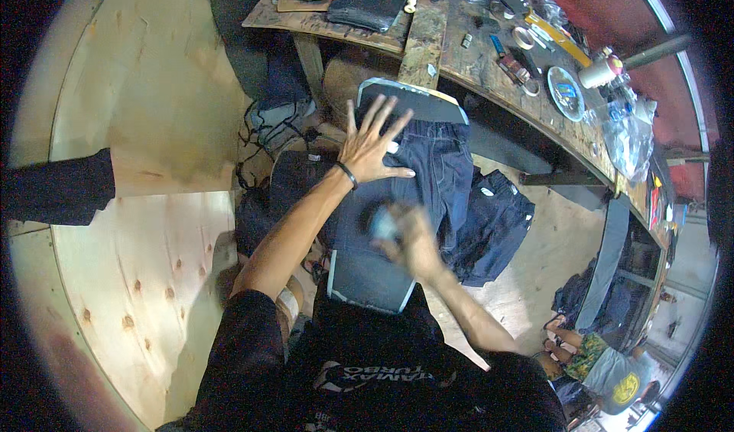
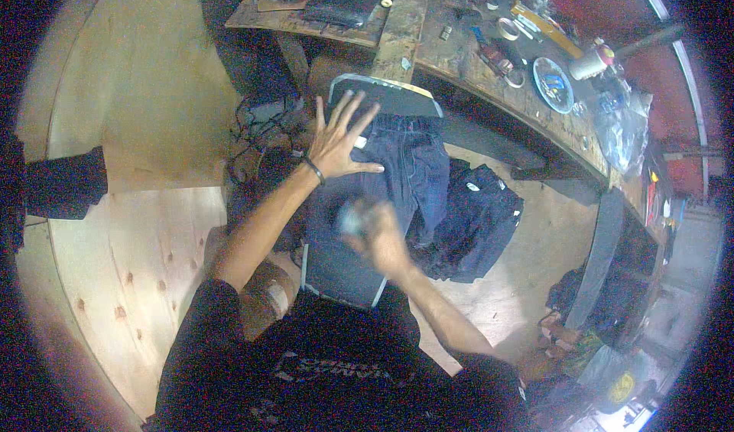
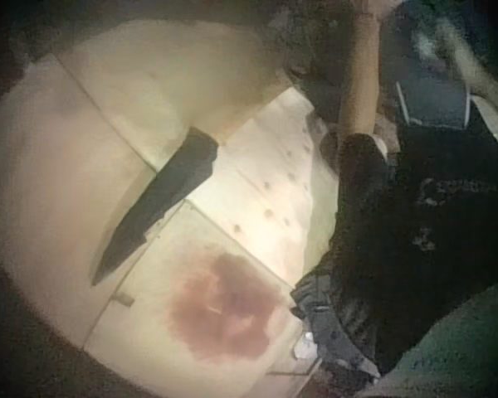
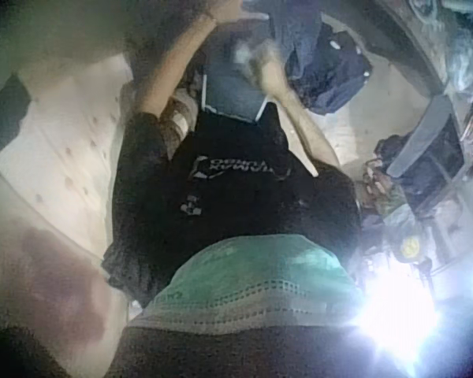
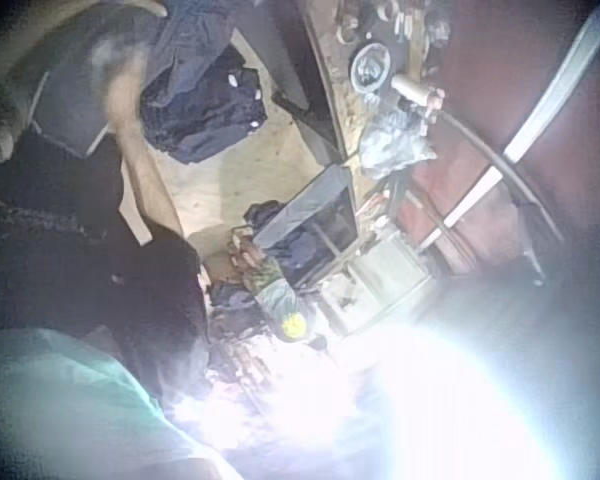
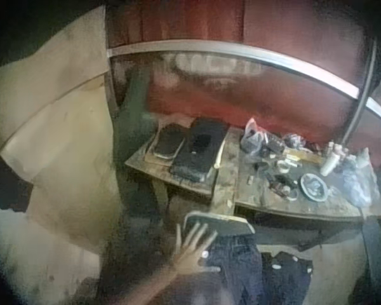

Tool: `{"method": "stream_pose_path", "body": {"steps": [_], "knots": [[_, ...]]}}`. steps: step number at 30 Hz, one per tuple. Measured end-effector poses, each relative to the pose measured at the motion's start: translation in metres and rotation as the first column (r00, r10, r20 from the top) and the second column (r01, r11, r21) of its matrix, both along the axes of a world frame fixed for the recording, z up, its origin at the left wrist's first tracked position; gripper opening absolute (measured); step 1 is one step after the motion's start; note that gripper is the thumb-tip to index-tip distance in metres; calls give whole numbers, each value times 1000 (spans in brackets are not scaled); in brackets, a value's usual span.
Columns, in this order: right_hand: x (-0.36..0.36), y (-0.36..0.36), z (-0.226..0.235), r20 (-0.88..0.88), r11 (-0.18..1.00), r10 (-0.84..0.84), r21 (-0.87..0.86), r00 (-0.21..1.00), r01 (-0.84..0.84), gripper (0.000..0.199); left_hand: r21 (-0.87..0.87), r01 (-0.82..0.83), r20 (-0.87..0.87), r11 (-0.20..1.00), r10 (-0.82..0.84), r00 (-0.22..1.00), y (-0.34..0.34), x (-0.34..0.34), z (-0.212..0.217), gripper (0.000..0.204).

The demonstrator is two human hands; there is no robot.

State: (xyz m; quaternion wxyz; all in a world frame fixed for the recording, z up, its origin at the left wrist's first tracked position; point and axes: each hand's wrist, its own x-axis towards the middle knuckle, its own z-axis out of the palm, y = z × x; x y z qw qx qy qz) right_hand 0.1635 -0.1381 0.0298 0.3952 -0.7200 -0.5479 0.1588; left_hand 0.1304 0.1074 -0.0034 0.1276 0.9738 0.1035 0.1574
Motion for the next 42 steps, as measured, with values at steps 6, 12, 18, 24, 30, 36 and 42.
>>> {"method": "stream_pose_path", "body": {"steps": [6,12,18,24,30,36,42], "knots": [[0,38,12,234,981,57,-195,971,-11,63,-142,-163,-113,976,148,983,10,20,-15,164],[-21,8,-2,5,963,211,-173,978,-207,67,-194,-271,-254,943,218,942,5,26,-5,169],[-25,-17,-9,133,973,57,-228,989,-26,73,-164,-308,-268,937,258,928,0,29,-8,171],[-3,0,4,114,960,-162,-212,980,183,77,-199,-356,-277,913,296,914,-4,34,-7,169],[-24,-46,-2,37,964,-52,-260,998,59,70,-133,-370,-268,920,326,907,-5,33,-5,169],[-30,-37,6,-2,987,21,-161,1000,-21,59,-176,-363,-286,915,305,908,-3,33,-7,165],[-43,24,3,164,977,-154,-123,974,175,54,-173,-371,-251,913,323,912,-1,31,-9,163]]}}
